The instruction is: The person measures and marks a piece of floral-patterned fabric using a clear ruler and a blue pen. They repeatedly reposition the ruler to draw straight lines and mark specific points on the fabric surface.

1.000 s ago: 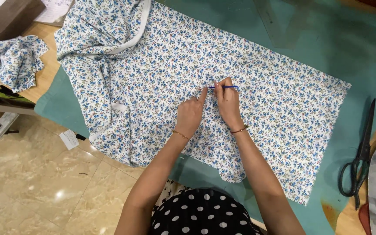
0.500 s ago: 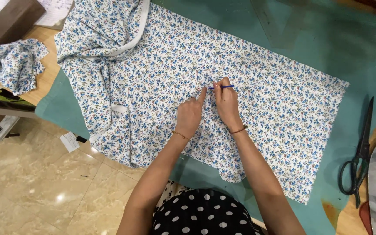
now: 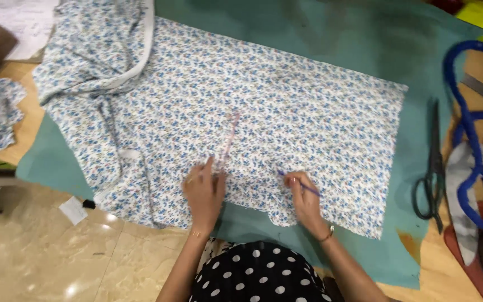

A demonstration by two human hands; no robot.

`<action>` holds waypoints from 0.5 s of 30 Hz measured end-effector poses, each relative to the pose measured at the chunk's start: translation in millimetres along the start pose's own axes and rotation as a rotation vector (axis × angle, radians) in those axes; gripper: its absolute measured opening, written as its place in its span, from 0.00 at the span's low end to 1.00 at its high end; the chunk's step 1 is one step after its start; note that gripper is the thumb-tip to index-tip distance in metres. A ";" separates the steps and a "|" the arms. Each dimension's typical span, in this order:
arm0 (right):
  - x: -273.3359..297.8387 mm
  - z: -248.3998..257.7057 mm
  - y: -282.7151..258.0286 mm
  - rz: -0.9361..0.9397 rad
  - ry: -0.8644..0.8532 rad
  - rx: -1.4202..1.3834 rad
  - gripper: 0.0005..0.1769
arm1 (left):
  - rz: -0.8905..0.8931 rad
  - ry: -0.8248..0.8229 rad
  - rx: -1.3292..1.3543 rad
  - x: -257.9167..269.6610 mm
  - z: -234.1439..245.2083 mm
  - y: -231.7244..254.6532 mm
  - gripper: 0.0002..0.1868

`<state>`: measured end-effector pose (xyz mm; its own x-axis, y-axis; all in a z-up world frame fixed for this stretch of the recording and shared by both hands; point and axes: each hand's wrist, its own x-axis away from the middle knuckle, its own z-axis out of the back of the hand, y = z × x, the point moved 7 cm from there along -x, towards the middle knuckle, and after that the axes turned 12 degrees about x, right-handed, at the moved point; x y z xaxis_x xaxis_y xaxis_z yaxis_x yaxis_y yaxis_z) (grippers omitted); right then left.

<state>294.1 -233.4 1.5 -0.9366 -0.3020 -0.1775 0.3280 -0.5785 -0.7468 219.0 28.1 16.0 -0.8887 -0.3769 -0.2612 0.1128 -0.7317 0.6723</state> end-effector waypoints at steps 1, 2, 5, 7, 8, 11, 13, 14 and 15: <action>15.0 -0.1 4.1 -0.073 -0.016 -0.079 0.12 | -0.015 0.064 -0.064 16.9 8.1 -0.8 0.26; 30.4 -1.1 7.4 -0.144 -0.031 -0.159 0.13 | -0.030 0.129 -0.126 34.0 16.8 -1.9 0.27; 69.7 -20.5 22.6 -0.166 0.015 -0.317 0.12 | -0.014 0.119 -0.124 64.8 22.8 -8.3 0.29; 74.0 -23.2 8.2 -0.100 -0.029 -0.360 0.13 | -0.033 0.129 -0.167 67.3 22.5 -5.8 0.30; 75.7 -26.4 -2.4 -0.032 -0.082 -0.401 0.14 | -0.045 0.142 -0.211 68.6 23.5 -4.3 0.31; 69.7 -29.5 -23.2 0.093 -0.128 -0.248 0.14 | -0.044 0.164 -0.198 67.6 22.7 -5.5 0.31; 64.2 -25.8 -42.1 0.116 -0.126 -0.240 0.15 | -0.058 0.166 -0.185 70.3 23.2 -7.7 0.30; 61.9 -24.3 -52.0 0.136 -0.129 -0.231 0.15 | -0.067 0.164 -0.171 72.1 23.2 -9.0 0.29; 63.3 -25.5 -53.7 0.138 -0.127 -0.233 0.15 | -0.069 0.166 -0.172 70.4 26.8 -11.3 0.29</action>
<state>214.1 -202.1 14.1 -0.8572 -0.4670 -0.2171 0.4009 -0.3405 -0.8505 143.3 25.1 8.5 -0.8130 -0.4006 -0.4225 0.1412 -0.8397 0.5244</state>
